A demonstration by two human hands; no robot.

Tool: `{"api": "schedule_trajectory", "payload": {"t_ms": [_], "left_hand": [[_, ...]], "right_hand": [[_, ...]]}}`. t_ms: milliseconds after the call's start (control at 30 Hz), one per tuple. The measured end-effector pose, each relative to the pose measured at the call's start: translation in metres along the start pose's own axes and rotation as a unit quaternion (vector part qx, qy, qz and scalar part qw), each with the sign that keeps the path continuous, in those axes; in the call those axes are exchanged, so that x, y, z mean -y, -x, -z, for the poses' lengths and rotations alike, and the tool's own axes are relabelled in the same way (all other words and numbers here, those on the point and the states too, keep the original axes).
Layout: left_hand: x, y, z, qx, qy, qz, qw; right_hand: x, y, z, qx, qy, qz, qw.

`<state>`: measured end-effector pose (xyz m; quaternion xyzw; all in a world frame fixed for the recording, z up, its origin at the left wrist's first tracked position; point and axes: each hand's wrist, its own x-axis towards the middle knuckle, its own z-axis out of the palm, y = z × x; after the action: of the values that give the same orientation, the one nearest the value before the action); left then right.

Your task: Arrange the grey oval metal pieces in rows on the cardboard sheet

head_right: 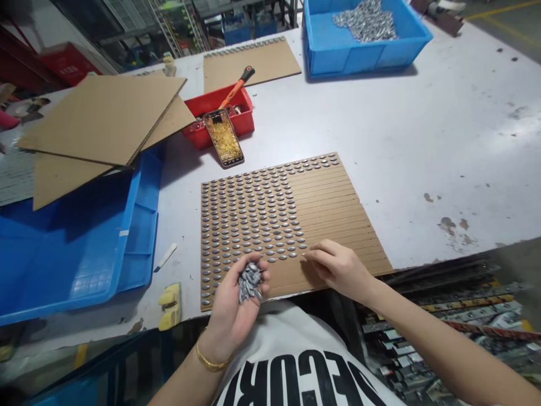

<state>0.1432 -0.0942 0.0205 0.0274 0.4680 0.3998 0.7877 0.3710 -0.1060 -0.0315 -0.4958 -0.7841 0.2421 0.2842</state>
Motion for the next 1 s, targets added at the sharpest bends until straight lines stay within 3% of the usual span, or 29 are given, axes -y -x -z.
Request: {"api": "schedule_trajectory", "payload": {"t_ms": [100,200,367,600,700,800,900,1000], "left_hand": [[-0.001,0.002,0.004,-0.021,0.035,0.026,0.999],[0.009,0.003,0.010,-0.036,0.021,0.050,0.998],[0.020,0.005,0.015,-0.026,-0.027,0.042,0.998],[0.021,0.007,0.016,0.012,-0.091,0.033,0.995],[0.023,0.007,0.018,0.016,-0.105,0.027,0.994],[0.025,0.007,0.020,0.020,-0.106,0.020,0.994],[0.025,0.009,0.023,0.022,-0.105,0.005,0.994],[0.023,0.013,0.028,0.019,-0.109,-0.017,0.994]], "right_hand": [[-0.015,-0.002,-0.005,0.021,0.136,0.077,0.987],[-0.019,-0.004,-0.007,0.059,0.193,0.112,0.973],[-0.016,-0.006,0.000,0.099,0.204,0.136,0.964],[-0.016,-0.007,0.001,0.089,0.169,0.110,0.975],[-0.002,-0.007,0.000,0.043,0.080,0.059,0.994],[0.025,-0.009,-0.005,0.034,-0.093,-0.004,0.995],[0.055,-0.014,-0.017,0.069,-0.264,-0.082,0.959],[0.074,-0.021,-0.037,0.093,-0.423,-0.163,0.887]]}}
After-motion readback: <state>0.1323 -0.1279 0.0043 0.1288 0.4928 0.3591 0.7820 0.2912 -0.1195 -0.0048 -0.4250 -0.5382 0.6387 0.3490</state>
